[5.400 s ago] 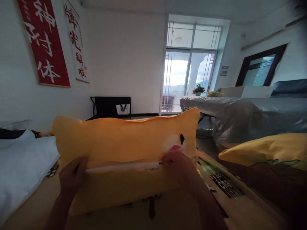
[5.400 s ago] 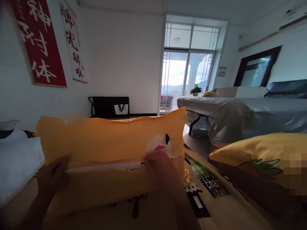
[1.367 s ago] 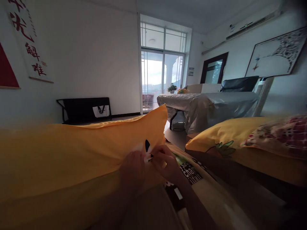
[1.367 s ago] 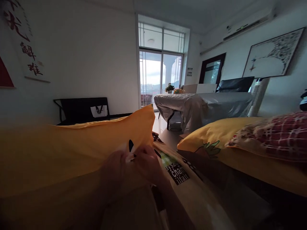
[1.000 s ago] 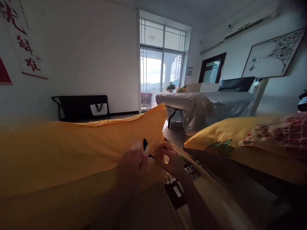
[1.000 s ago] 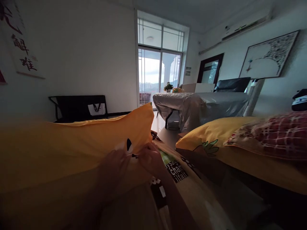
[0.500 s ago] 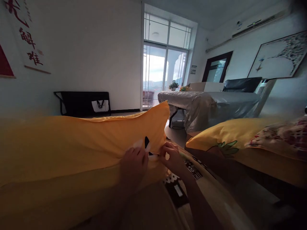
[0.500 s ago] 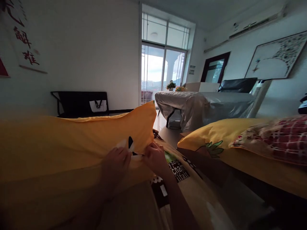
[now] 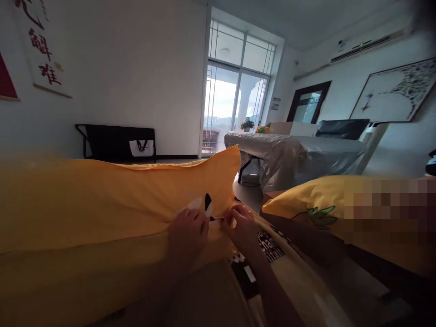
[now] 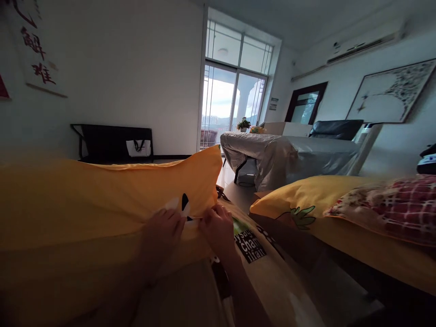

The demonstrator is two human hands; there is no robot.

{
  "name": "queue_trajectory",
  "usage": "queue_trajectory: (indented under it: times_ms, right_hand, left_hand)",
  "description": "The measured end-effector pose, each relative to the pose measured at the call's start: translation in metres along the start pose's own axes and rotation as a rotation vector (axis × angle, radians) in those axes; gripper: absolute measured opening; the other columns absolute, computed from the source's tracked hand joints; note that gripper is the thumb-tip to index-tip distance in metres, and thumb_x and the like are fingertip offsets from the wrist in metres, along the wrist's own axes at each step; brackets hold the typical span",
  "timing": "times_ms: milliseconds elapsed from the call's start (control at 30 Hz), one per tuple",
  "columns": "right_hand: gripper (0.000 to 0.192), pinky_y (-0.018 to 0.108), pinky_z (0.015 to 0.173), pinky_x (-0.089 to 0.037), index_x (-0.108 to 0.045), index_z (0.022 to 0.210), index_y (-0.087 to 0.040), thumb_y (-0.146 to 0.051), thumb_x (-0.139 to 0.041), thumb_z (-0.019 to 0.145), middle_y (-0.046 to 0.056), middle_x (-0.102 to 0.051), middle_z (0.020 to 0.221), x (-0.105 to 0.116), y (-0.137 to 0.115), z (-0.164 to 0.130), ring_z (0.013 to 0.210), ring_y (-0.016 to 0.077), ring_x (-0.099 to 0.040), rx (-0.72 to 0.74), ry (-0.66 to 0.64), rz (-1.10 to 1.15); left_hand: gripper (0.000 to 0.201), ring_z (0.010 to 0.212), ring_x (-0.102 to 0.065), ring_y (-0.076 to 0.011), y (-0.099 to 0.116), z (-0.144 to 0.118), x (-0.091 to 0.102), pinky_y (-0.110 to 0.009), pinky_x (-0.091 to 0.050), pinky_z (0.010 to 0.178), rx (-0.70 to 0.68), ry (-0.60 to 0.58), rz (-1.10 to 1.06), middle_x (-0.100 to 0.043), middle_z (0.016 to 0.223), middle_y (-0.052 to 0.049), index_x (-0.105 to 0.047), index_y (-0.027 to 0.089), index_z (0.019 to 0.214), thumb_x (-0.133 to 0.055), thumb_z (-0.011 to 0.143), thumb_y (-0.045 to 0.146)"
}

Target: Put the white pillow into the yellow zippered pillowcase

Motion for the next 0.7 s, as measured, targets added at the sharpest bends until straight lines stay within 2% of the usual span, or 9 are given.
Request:
queue_trajectory:
  times_ms: [133,267,400,533,700]
  right_hand:
    - [0.014,0.032,0.073,-0.034,-0.048,0.062,-0.021,-0.012,-0.056,0.068,0.004,-0.055,0.078,-0.003,-0.004,-0.002,0.079,0.0195,-0.049,0.002,0.075,-0.126]
    - [0.011,0.032,0.070,-0.032,-0.050,0.065,-0.020,-0.012,-0.056,0.069,0.005,-0.055,0.077,-0.008,-0.008,-0.003,0.077,0.0202,-0.048,-0.026,0.079,-0.183]
    - [0.013,0.029,0.067,-0.033,-0.048,0.061,-0.020,-0.016,-0.054,0.073,0.002,-0.053,0.072,-0.010,0.001,0.000,0.068,0.0157,-0.048,-0.055,-0.015,-0.050]
    - [0.017,0.026,0.061,-0.034,-0.050,0.061,-0.020,-0.017,-0.049,0.077,0.001,-0.055,0.072,-0.008,0.008,0.002,0.064,0.0134,-0.049,-0.014,-0.111,0.113]
    - [0.016,0.026,0.065,-0.036,-0.053,0.064,-0.019,-0.017,-0.049,0.079,0.002,-0.056,0.076,-0.007,0.002,0.000,0.068,0.0137,-0.051,-0.007,-0.145,0.073]
  left_hand:
    - [0.024,0.073,-0.050,-0.0190,0.000,0.000,0.000,-0.034,-0.033,0.067,-0.015,-0.001,0.022,-0.061,0.074,-0.001,-0.057,0.020,0.072,-0.047,0.092,0.027]
    - [0.025,0.071,-0.050,-0.0187,0.000,0.000,0.001,-0.034,-0.032,0.065,-0.011,0.032,0.038,-0.060,0.072,-0.001,-0.057,0.020,0.071,-0.047,0.092,0.028]
    - [0.026,0.072,-0.050,-0.0187,-0.001,0.001,-0.001,-0.034,-0.033,0.067,-0.006,0.010,0.018,-0.060,0.072,-0.001,-0.056,0.020,0.070,-0.046,0.092,0.028]
    - [0.027,0.072,-0.051,-0.0188,-0.003,0.001,-0.001,-0.034,-0.033,0.067,0.007,0.010,0.019,-0.060,0.071,-0.001,-0.056,0.020,0.069,-0.045,0.093,0.028]
    - [0.026,0.072,-0.051,-0.0184,-0.003,0.000,-0.001,-0.034,-0.033,0.068,0.005,0.014,0.015,-0.060,0.072,-0.001,-0.055,0.020,0.069,-0.045,0.092,0.027]
Point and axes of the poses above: each hand's wrist, its own z-axis towards the middle knuckle, its own x-axis out of the back of the hand, y = z × x, the point moved 1 cm from there along z, towards the middle knuckle
